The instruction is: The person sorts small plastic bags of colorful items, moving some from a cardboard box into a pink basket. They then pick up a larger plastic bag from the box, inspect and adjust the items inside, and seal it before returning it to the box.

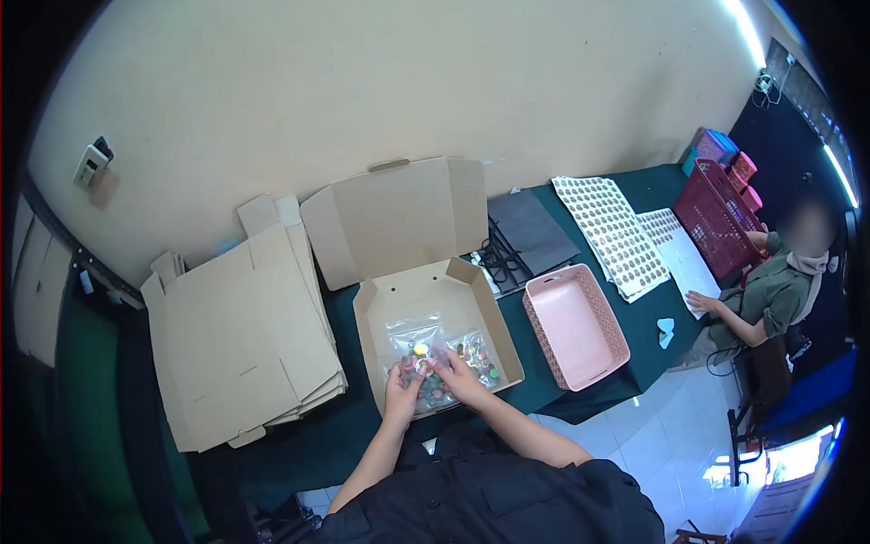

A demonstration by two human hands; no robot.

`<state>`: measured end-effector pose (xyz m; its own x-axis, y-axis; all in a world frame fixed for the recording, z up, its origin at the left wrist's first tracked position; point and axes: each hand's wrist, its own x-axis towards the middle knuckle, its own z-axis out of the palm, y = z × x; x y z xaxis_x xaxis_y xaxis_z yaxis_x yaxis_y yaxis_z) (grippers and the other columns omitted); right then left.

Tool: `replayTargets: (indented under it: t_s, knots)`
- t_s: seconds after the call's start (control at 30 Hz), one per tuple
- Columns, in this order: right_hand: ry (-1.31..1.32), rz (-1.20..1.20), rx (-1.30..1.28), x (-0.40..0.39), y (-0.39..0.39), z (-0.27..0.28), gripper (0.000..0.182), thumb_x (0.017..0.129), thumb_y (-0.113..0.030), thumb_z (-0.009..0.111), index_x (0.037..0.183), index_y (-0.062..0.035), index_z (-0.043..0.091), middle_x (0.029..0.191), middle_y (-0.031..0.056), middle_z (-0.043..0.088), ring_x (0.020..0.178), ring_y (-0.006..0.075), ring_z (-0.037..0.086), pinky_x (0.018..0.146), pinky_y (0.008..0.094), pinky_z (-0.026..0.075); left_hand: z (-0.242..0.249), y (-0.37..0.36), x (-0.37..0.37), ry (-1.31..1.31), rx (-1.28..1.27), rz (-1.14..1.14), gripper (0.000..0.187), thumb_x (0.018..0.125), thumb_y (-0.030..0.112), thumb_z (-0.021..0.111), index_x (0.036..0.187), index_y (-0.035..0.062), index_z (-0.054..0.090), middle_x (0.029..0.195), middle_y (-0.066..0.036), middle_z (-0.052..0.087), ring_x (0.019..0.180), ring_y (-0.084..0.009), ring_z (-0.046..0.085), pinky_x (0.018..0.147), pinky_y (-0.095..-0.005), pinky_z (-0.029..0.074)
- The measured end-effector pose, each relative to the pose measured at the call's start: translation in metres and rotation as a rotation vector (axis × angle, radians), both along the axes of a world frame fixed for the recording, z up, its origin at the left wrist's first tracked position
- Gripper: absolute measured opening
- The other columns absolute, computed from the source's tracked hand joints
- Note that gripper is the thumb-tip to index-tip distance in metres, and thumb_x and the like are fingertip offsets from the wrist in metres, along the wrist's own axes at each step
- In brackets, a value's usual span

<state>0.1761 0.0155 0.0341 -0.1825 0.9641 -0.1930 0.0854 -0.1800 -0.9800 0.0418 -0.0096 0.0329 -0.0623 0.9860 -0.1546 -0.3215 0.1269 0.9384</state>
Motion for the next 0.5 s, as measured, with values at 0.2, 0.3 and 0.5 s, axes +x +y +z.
replayTargets:
  t_s: [0.2,0.3,0.5]
  knots:
    - [0.223,0.111,-0.087,-0.007,-0.014,0.023,0.041,0.087,-0.031,0.054,0.117,-0.0038,0.048,0.097,0.0016,0.055,0.082,0.0070,0.050,0.054,0.0199,0.044,0.020,-0.004,-0.003,0.063,-0.139,0.008,0.023,0.087,0.027,0.055,0.095,0.0066,0.049,0.087,-0.001,0.055,0.077,-0.0085,0.053,0.062,-0.0203,0.042]
    - [0.217,0.087,-0.199,-0.004,-0.019,0.036,0.037,0.087,-0.031,0.053,0.113,-0.0052,0.051,0.095,-0.0006,0.056,0.081,0.0050,0.050,0.052,0.0178,0.040,0.009,-0.005,0.003,0.098,-0.041,0.039,0.024,0.088,0.028,0.054,0.094,0.0054,0.049,0.084,-0.001,0.055,0.076,-0.0083,0.052,0.061,-0.0203,0.042]
    - [0.414,0.108,-0.395,0.008,-0.018,0.015,0.032,0.087,-0.025,0.051,0.113,-0.0065,0.052,0.100,-0.0031,0.057,0.082,0.0041,0.052,0.056,0.0186,0.037,-0.003,-0.010,0.005,0.102,0.102,0.052,0.025,0.089,0.027,0.053,0.094,0.0034,0.048,0.087,-0.004,0.056,0.081,-0.0076,0.051,0.067,-0.0209,0.041]
